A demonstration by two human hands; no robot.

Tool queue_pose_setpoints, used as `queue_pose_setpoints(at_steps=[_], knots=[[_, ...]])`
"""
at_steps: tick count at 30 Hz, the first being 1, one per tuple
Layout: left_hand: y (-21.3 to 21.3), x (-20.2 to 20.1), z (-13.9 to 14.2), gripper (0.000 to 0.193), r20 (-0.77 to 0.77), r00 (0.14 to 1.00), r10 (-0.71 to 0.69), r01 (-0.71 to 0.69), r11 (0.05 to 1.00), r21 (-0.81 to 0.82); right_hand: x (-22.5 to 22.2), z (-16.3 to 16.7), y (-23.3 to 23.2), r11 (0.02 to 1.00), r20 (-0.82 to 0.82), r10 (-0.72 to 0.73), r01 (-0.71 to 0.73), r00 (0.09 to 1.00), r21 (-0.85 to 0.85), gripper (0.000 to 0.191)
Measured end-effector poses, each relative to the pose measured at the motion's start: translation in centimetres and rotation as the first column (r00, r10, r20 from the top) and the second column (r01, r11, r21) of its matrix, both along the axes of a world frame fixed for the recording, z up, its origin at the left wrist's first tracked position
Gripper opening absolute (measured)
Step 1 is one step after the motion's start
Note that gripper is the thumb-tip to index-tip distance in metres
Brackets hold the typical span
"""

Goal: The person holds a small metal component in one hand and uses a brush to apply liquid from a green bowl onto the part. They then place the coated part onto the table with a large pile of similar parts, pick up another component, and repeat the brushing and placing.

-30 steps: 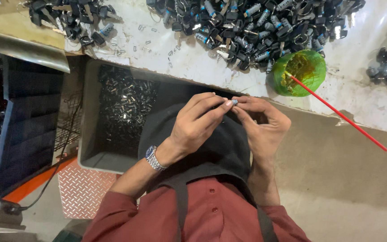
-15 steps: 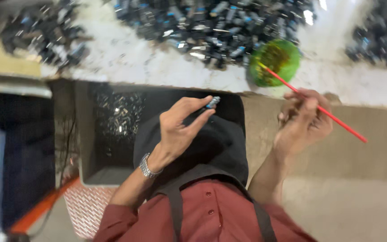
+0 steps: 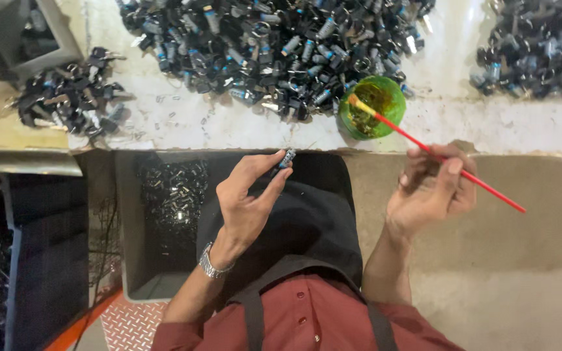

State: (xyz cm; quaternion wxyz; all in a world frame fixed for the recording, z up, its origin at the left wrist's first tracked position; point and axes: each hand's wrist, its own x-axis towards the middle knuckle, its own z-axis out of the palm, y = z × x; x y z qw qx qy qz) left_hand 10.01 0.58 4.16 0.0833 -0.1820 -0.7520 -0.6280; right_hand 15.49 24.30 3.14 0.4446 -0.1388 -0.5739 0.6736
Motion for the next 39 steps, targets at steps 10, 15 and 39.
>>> queue_pose_setpoints(at_steps=[10,15,39], knots=[[0.2,-0.9,-0.3,0.033,-0.074,0.997,0.016,-0.017,1.000,-0.013,3.0,-1.4,-1.6,0.877,0.059,0.283,-0.233,0.957,-0.420,0.025],[0.2,-0.7,-0.3,0.034,-0.070,0.997,0.021,-0.023,0.999,-0.033,2.8,-1.3,-2.1,0.924,0.130,0.265,-0.214,0.955,-0.316,0.025],[-5.1,-3.0,0.0,0.032,-0.287,0.938,0.196,-0.322,0.800,-0.506,-0.2,-1.9,-1.5,0.958,0.369,-0.087,-0.023,0.925,0.285,0.022]])
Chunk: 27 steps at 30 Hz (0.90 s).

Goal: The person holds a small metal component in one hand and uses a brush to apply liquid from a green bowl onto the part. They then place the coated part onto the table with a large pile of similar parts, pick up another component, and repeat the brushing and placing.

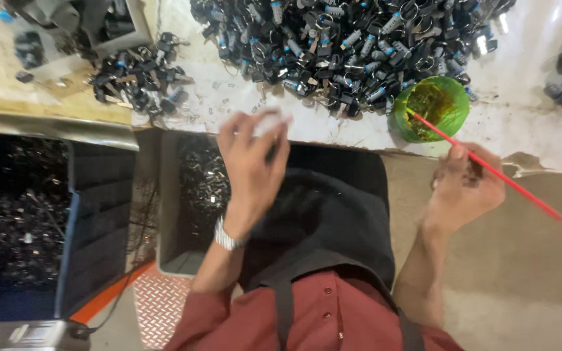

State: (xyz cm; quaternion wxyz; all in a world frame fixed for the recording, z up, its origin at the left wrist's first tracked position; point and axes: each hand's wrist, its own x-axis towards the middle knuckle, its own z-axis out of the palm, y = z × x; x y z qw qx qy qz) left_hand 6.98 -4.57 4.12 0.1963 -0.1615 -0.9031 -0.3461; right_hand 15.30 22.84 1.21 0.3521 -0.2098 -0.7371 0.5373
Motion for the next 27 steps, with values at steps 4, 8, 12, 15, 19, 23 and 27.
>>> queue_pose_setpoints(at_steps=[4,8,12,15,19,23,27], knots=[[1.7,-5.2,-1.4,0.035,0.038,0.996,0.075,-0.069,0.987,-0.144,0.6,0.1,-1.9,0.991,0.126,0.131,-0.131,0.983,-0.006,0.022],[2.2,-5.6,-2.7,0.031,-0.029,0.999,0.022,-0.028,0.971,-0.237,-0.7,0.6,-5.3,0.886,0.378,0.307,-0.407,0.873,0.221,0.010],[2.0,-5.5,-1.5,0.026,-0.050,0.998,0.033,-0.040,0.988,-0.147,-3.5,1.4,-7.0,0.593,0.466,0.306,-0.550,0.830,0.588,0.048],[1.3,-4.6,0.3,0.023,0.287,0.958,-0.006,-0.064,0.970,0.235,-4.5,1.8,-7.5,0.457,0.501,0.232,-0.548,0.834,0.700,0.052],[0.2,-2.8,1.3,0.022,0.456,0.806,-0.377,-0.188,0.568,0.801,-5.2,1.5,-7.5,0.474,0.524,0.233,-0.566,0.819,0.674,0.044],[0.8,-1.9,0.4,0.019,0.354,0.754,-0.554,-0.203,0.316,0.927,-4.9,1.2,-6.8,0.704,0.316,0.446,-0.546,0.838,0.454,0.023],[2.4,-0.2,-0.6,0.027,0.426,0.698,-0.576,-0.294,0.312,0.903,-3.1,1.1,-6.3,0.854,0.132,0.518,-0.520,0.845,-0.018,0.019]])
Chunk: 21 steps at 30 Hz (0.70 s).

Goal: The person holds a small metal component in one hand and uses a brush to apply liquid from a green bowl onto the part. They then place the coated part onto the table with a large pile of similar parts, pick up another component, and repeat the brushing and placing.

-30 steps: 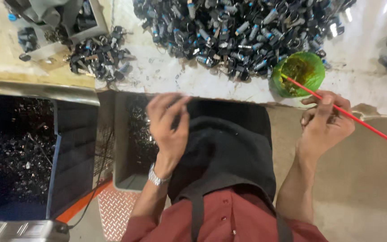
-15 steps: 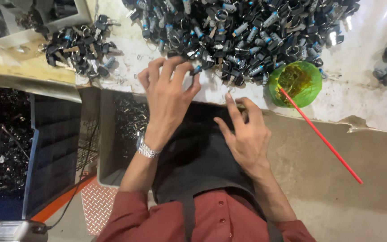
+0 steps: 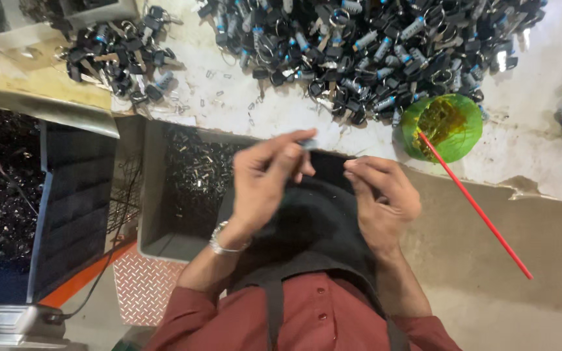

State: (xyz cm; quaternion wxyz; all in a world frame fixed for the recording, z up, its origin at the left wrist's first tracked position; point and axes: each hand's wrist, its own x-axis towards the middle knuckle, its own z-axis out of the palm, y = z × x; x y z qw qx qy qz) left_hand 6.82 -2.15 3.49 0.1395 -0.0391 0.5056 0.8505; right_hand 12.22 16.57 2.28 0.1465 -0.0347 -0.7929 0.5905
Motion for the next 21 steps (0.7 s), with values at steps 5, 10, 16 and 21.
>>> queue_pose_setpoints(at_steps=[5,10,16,21], knots=[[3.4,2.0,-1.4,0.033,-0.460,0.863,-0.208,-0.066,0.856,-0.512,1.2,-0.7,0.9,0.960,0.076,-0.103,0.119,0.992,-0.254,0.017],[3.8,2.5,-1.2,0.039,-0.571,0.768,-0.291,-0.150,0.785,-0.601,1.5,-1.0,1.4,0.969,-0.018,-0.091,0.084,0.996,-0.231,0.017],[3.5,2.8,-0.9,0.037,-0.677,0.679,-0.285,-0.291,0.741,-0.605,1.9,-0.5,1.3,0.989,0.034,-0.107,0.110,0.994,-0.101,0.018],[3.5,3.3,-1.2,0.037,-0.711,0.645,-0.282,-0.317,0.748,-0.584,2.7,-1.2,1.8,0.981,0.091,-0.080,0.095,0.993,-0.171,0.018]])
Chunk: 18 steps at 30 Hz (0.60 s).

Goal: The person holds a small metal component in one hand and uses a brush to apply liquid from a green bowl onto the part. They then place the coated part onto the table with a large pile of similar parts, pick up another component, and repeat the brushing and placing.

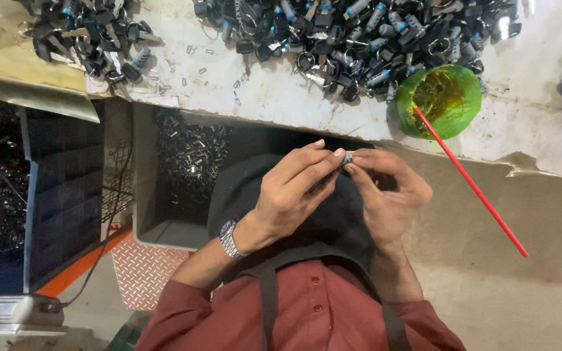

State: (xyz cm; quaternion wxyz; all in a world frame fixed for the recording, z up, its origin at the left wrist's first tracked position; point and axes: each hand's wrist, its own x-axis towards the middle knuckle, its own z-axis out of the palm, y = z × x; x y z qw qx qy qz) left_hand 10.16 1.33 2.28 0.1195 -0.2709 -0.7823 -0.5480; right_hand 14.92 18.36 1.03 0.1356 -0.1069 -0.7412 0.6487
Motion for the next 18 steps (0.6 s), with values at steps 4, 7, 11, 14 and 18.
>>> queue_pose_setpoints(at_steps=[4,7,11,14,18], knots=[[0.0,0.0,0.8,0.035,0.051,0.998,-0.030,0.029,0.999,0.017,0.5,-0.6,1.1,0.989,-0.019,-0.067,0.064,0.998,-0.132,0.012],[0.0,-0.2,1.3,0.037,0.141,0.989,-0.034,0.030,0.999,0.032,0.4,-0.3,2.9,0.771,0.022,-0.448,0.399,0.894,-0.497,0.012],[0.8,-0.6,0.5,0.038,0.251,0.967,-0.034,0.022,0.998,0.050,1.1,-0.3,5.0,0.927,-0.283,-0.376,0.354,0.882,-0.127,0.018],[1.4,-0.1,0.7,0.037,0.265,0.964,-0.030,0.021,0.999,0.037,2.0,-0.4,6.4,0.914,-0.357,-0.363,0.403,0.860,0.040,0.027],[0.6,-0.8,2.5,0.033,0.176,0.984,0.028,-0.039,0.998,0.055,1.3,1.0,7.3,0.830,-0.296,-0.543,0.448,0.786,-0.332,0.029]])
